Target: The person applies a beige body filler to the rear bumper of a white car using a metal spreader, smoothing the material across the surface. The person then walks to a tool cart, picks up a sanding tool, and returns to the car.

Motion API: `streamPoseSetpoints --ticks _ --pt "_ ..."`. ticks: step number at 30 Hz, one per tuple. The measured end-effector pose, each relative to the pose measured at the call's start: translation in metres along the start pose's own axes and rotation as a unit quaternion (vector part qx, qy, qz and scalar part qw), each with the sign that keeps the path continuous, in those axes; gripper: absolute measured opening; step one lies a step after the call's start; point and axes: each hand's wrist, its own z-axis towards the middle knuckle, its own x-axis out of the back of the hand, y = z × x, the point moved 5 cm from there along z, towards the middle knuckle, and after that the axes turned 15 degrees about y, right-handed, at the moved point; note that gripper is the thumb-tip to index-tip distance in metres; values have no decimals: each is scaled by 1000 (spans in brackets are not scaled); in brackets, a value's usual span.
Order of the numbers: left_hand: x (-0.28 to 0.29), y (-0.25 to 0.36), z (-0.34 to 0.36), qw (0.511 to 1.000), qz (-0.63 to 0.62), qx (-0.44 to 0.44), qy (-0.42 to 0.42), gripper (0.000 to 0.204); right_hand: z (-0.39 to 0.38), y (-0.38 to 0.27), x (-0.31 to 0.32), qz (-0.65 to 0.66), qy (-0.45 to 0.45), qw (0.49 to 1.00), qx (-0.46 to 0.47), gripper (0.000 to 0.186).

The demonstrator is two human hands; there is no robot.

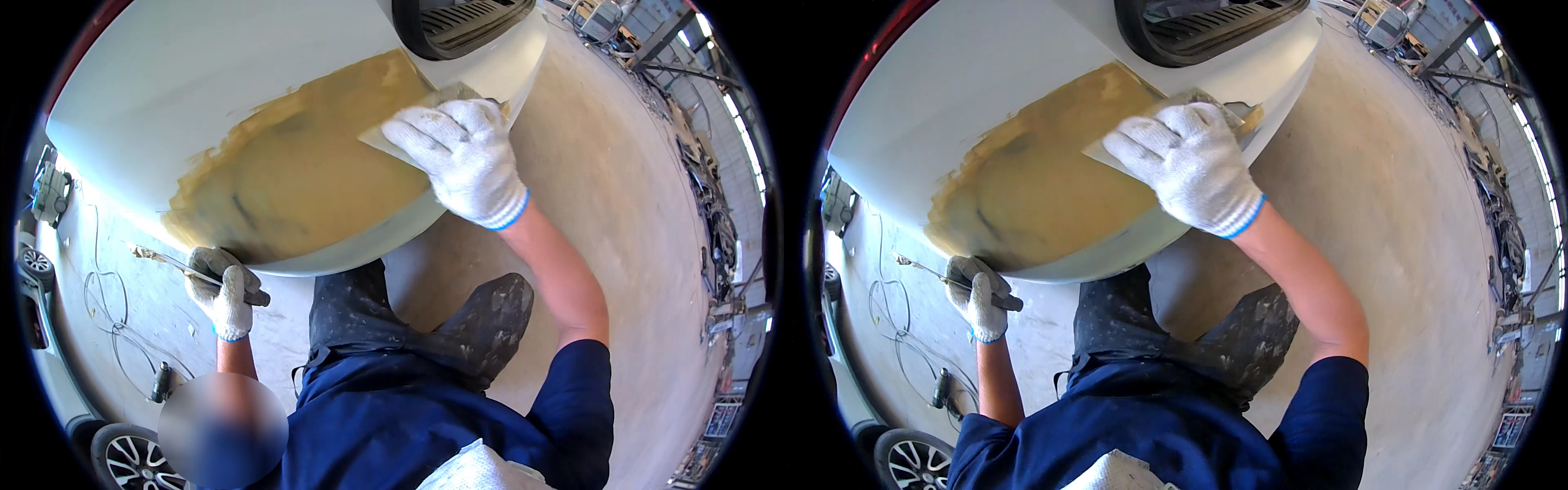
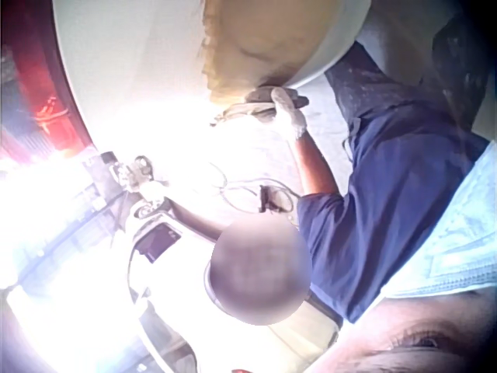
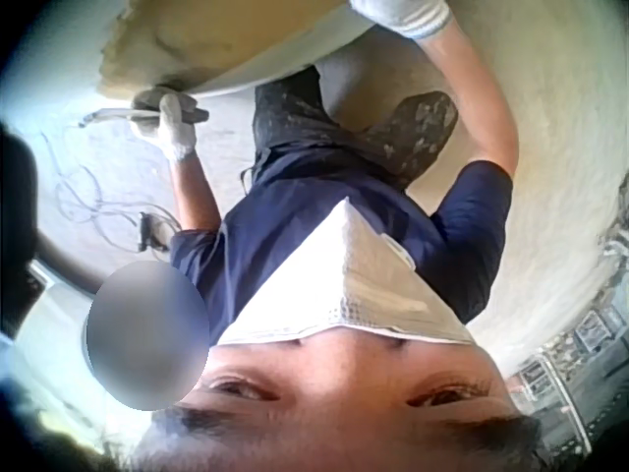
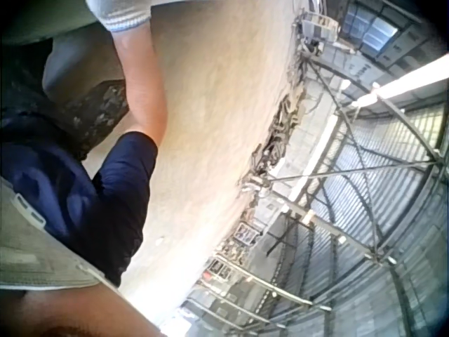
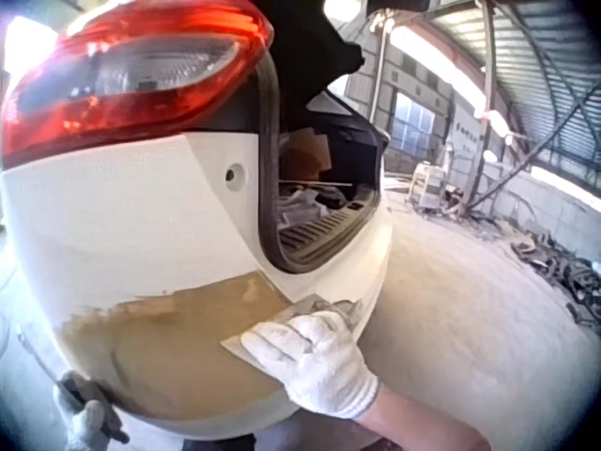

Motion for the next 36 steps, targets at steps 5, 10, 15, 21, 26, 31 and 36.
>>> streamPoseSetpoints --ticks 5,10,15,21,26,31,36 --pt "-6 0 2 1000 -5 8 6 23 -11 64 33 -10 73 992 -98 47" --pt "-1 -2 3 1000 7 -13 -5 35 -1 45 11 -48 60 997 -25 45" --pt "-3 -2 3 1000 -22 -5 -22 35 -9 31 -6 -13 28 1000 -6 40" --pt "-3 -1 2 1000 -22 -6 -13 35 -33 15 13 18 -57 998 -24 35" --pt "-3 0 3 1000 -10 -6 -17 35 -6 32 4 -29 62 997 -34 35" --pt "-6 0 2 999 -3 -28 -21 35 -6 6 -5 -14 3 999 -47 34" --pt "-6 3 1 999 2 -28 -16 32 -18 0 9 20 -61 996 -70 32"
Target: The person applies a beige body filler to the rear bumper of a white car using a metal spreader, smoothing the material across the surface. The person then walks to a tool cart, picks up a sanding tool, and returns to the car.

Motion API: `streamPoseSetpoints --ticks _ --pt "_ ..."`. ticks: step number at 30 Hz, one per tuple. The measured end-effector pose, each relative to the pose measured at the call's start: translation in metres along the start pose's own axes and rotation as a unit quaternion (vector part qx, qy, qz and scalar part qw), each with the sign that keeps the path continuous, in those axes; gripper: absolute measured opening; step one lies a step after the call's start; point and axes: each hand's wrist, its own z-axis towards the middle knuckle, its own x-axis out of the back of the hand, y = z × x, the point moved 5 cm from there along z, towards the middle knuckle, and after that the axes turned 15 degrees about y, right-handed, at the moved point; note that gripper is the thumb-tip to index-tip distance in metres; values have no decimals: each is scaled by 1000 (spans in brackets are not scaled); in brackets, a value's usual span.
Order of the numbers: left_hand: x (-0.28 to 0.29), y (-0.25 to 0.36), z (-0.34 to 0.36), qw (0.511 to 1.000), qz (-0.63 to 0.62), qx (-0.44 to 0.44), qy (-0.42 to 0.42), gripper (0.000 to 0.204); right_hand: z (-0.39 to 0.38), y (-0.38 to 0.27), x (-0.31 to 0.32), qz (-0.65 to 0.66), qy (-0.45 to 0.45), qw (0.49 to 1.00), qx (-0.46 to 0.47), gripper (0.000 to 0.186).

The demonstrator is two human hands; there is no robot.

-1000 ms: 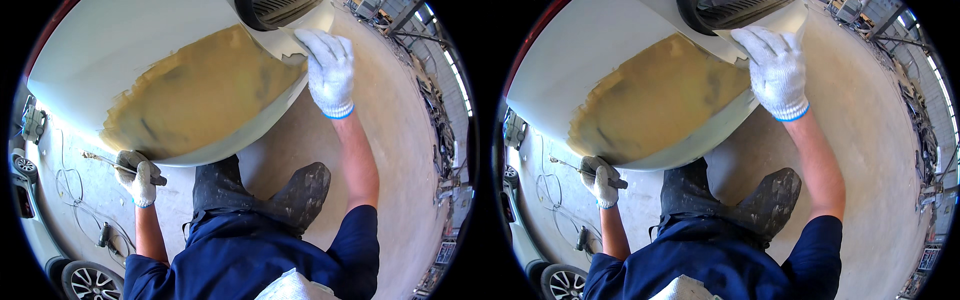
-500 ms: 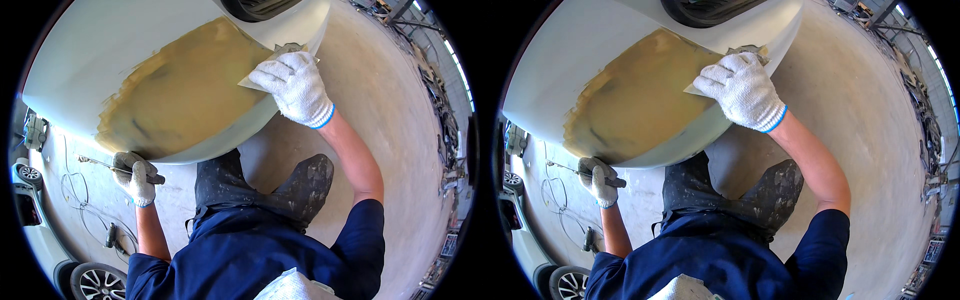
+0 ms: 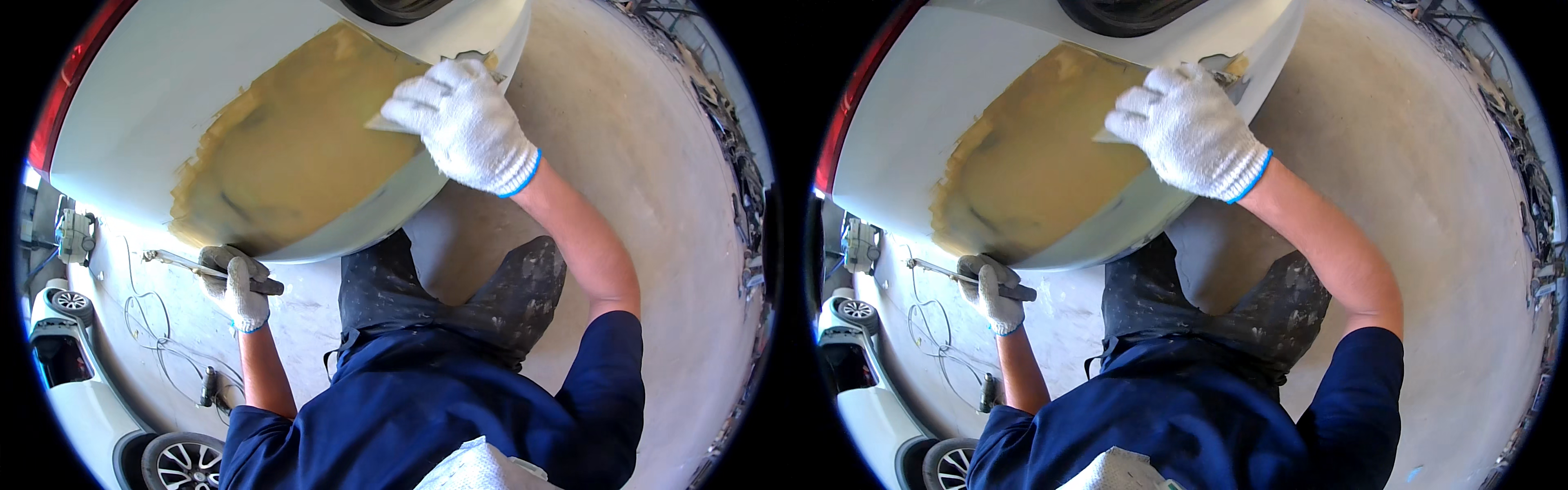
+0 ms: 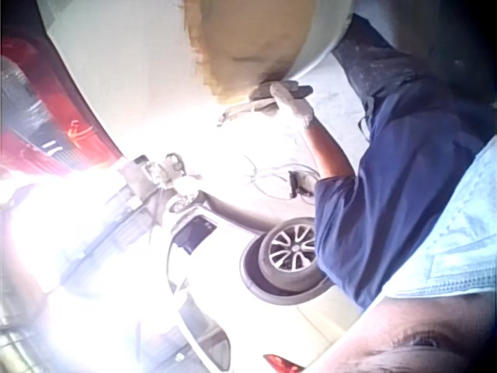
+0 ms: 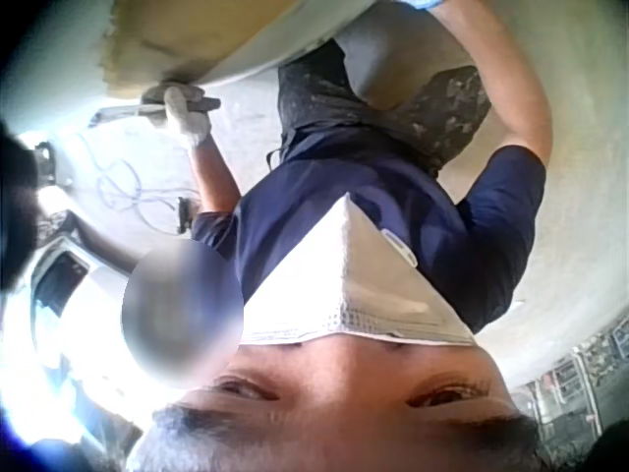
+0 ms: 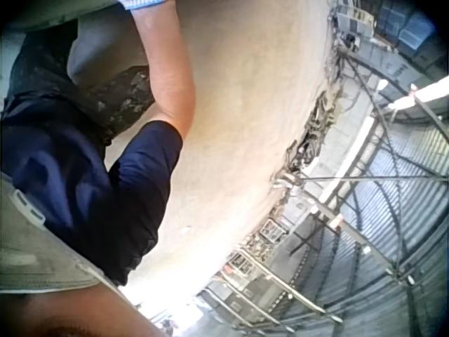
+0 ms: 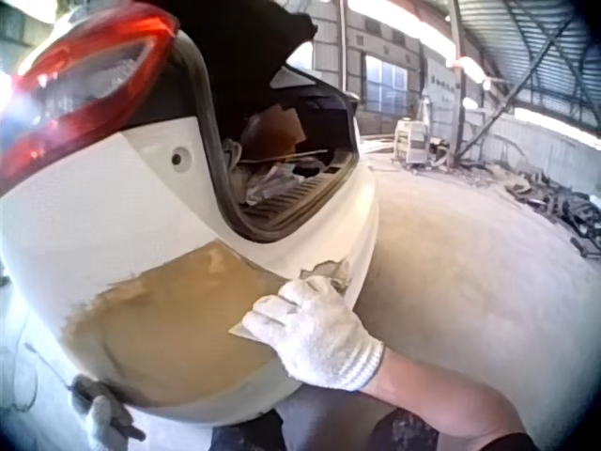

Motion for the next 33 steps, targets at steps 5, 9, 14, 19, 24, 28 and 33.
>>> streamPoseSetpoints --ticks 5,9,14,19,24,28,33 --pt "0 1 -2 1000 1 12 8 33 40 17 -4 -45 131 990 14 30" --pt "-4 -3 1 1000 -15 2 -3 32 17 5 -14 -36 84 996 22 28" --pt "-2 -2 -1 999 -11 -34 -10 20 -27 1 6 14 4 999 -38 27" --pt "-8 -4 0 998 -22 -50 -25 23 -29 39 12 -92 83 991 -48 33" --pt "-5 -5 0 999 -24 -40 -14 23 -7 34 -6 -128 80 988 -34 35" --pt "-6 -4 0 999 -24 -33 -26 24 5 32 -18 -102 129 985 -48 36" --pt "-7 -3 0 999 -30 -27 -17 24 -26 22 -19 -67 92 992 -52 33"
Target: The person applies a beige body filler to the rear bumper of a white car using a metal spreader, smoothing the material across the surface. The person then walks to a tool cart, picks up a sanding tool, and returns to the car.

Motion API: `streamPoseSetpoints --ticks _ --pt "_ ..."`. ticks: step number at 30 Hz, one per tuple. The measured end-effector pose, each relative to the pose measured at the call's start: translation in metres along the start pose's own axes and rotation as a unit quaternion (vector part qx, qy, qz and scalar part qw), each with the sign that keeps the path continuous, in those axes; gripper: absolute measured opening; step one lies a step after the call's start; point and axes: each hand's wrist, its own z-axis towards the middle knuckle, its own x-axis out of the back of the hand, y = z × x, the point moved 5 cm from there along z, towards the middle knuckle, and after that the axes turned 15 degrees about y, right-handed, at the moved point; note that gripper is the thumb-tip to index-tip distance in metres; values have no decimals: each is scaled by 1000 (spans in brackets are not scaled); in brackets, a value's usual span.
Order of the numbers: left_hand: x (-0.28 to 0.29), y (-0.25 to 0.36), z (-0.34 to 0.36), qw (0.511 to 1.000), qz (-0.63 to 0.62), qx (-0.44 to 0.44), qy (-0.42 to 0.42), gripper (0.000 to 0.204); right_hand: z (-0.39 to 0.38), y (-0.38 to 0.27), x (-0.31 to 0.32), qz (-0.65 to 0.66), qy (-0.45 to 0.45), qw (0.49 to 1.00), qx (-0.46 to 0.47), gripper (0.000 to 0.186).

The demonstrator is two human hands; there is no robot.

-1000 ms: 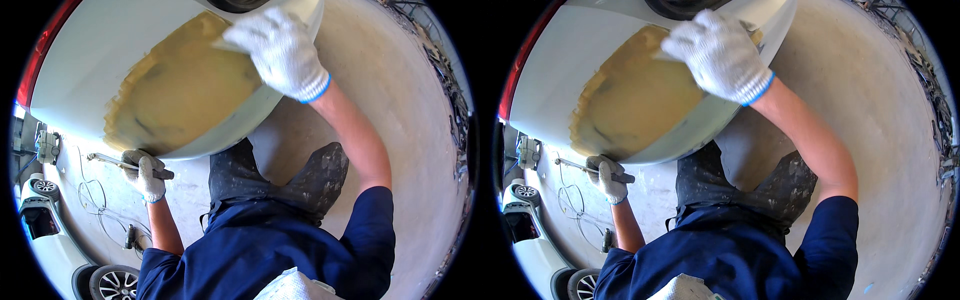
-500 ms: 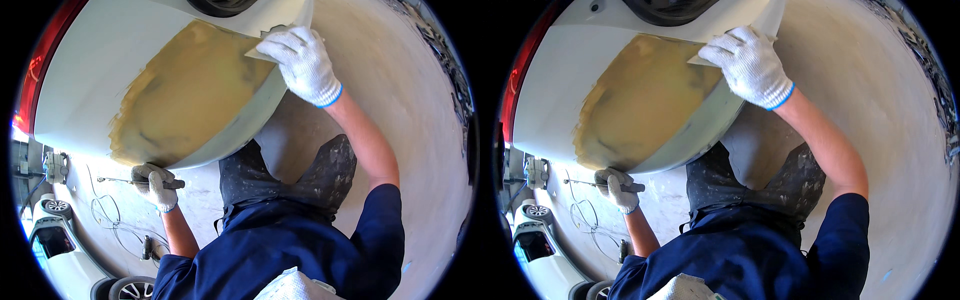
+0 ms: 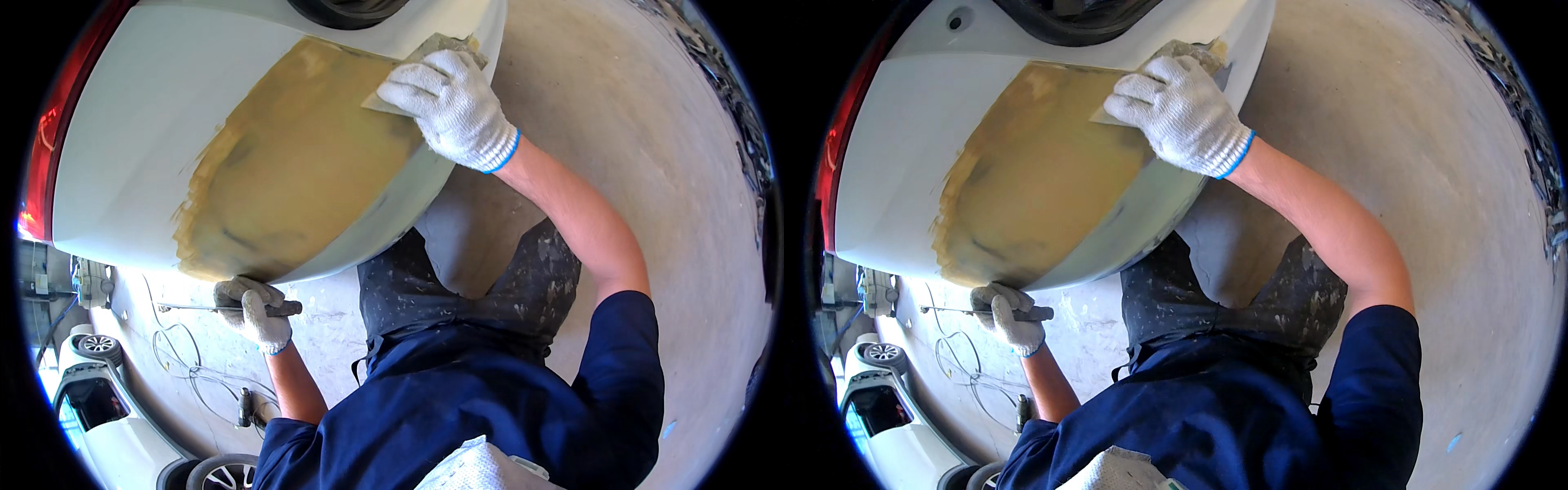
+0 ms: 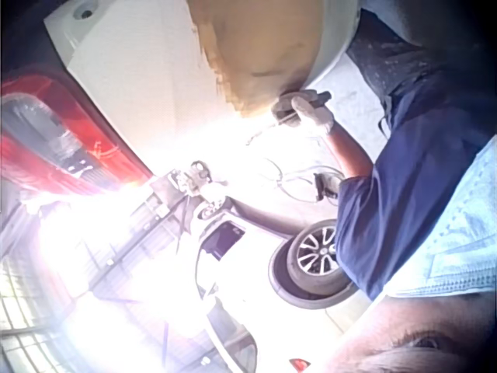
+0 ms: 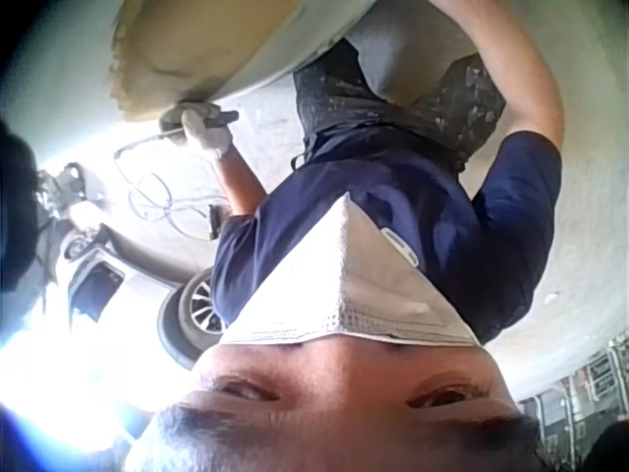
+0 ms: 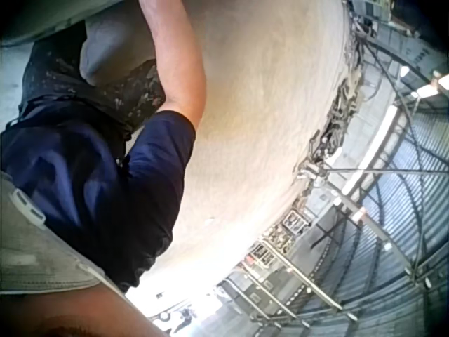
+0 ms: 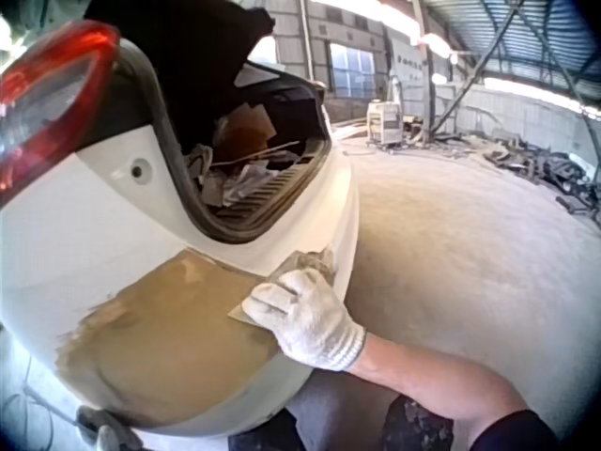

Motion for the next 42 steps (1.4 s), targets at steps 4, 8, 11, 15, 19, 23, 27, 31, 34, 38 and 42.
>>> streamPoseSetpoints --ticks 4,8,11,15,19,23,27,31,34,38,42 --pt "-2 5 -2 1000 22 -5 2 24 6 4 9 -10 -16 1000 21 34" --pt "-3 2 -1 1000 15 -12 -1 24 28 15 -3 -36 16 999 23 34" --pt "-2 -1 0 1000 11 -5 1 24 15 9 -4 -21 26 999 10 30" --pt "-2 1 -2 1000 14 -20 -7 26 -9 8 7 7 10 1000 1 27" --pt "0 2 -1 1000 12 -15 -5 26 13 21 8 -18 -3 1000 14 28" --pt "2 -3 2 1000 -22 8 -8 28 4 24 -7 -51 24 998 27 30" --pt "0 0 -1 1000 -11 1 1 28 -29 24 8 -15 2 1000 12 30" --pt "4 4 0 1000 0 10 2 25 -6 22 18 -33 9 999 42 29" --pt "-1 3 0 1000 -3 -9 4 24 24 23 7 -26 18 999 23 29" --pt "-6 1 -2 1000 25 -11 -6 24 3 18 0 -1 8 1000 9 29" --pt "-3 7 -4 999 46 -8 -8 24 -10 14 8 17 -33 999 24 31"
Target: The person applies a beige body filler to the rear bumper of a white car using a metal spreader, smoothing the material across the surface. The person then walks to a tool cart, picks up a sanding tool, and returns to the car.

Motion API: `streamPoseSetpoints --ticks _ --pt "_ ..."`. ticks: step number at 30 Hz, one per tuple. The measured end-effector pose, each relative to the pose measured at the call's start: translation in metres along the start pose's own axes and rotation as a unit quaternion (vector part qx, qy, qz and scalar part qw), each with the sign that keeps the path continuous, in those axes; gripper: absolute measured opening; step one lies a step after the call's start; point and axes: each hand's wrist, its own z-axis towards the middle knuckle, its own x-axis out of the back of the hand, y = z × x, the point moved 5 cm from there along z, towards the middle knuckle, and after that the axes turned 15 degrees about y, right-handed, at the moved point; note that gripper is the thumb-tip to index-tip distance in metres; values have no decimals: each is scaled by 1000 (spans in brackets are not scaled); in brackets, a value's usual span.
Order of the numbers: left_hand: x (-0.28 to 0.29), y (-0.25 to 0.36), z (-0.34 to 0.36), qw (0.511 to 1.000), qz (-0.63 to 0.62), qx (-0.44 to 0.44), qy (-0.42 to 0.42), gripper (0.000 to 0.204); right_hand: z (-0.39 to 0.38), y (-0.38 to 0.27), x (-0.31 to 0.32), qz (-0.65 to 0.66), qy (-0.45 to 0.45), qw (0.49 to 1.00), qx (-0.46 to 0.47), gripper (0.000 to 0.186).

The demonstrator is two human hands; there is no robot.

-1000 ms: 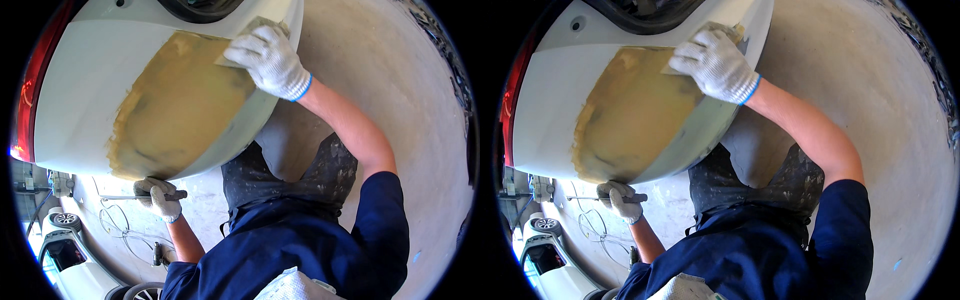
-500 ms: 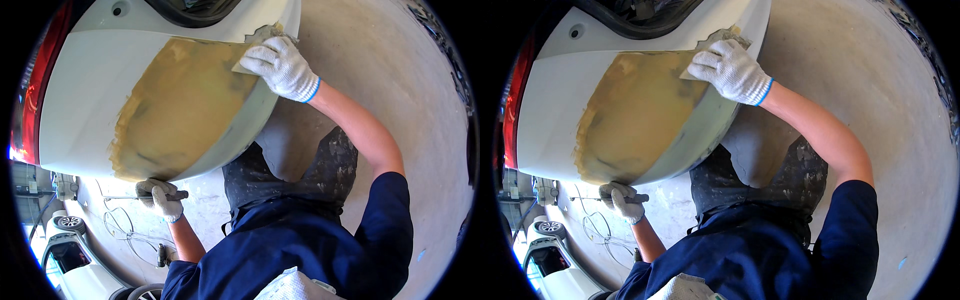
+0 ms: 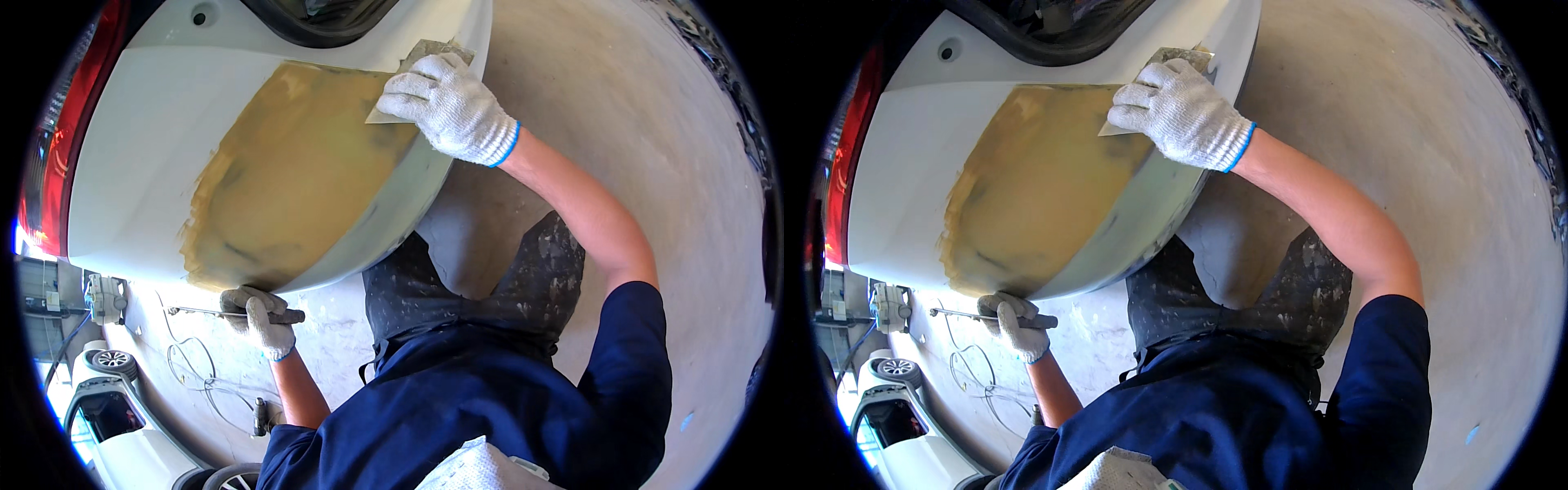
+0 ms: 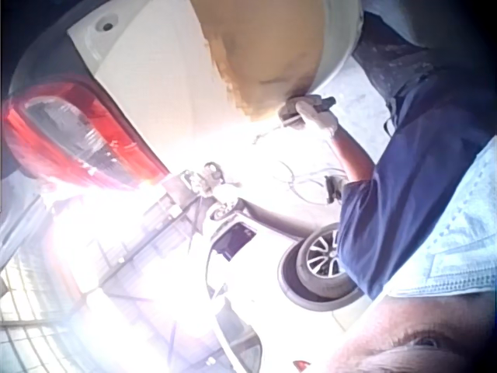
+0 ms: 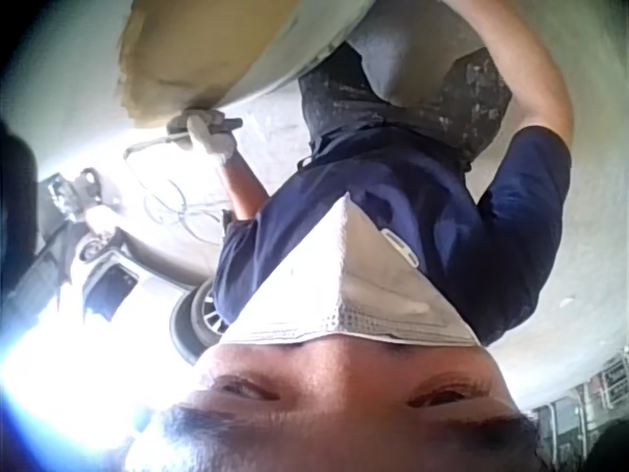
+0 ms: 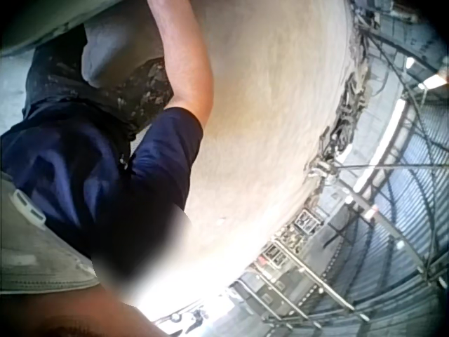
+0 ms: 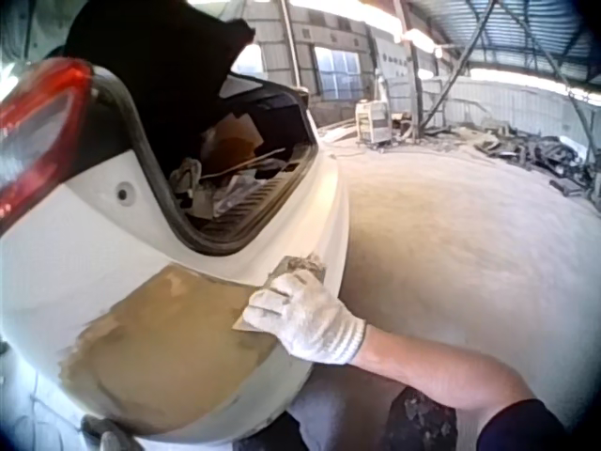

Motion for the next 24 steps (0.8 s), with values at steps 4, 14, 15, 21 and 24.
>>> streamPoseSetpoints --ticks 4,14,15,21,24 --pt "-2 1 0 1000 -5 -12 -2 24 26 7 4 -48 42 998 0 34" --pt "9 -5 3 998 -54 21 13 29 9 -10 15 -22 -39 993 -108 34" --pt "6 -5 4 998 -54 16 13 29 12 -6 17 -33 -19 991 -132 34" --pt "1 -6 4 998 -66 18 15 30 19 -8 -8 -38 19 989 -138 38" --pt "2 -7 4 998 -68 16 8 30 12 -14 -12 -30 -1 989 -142 37"
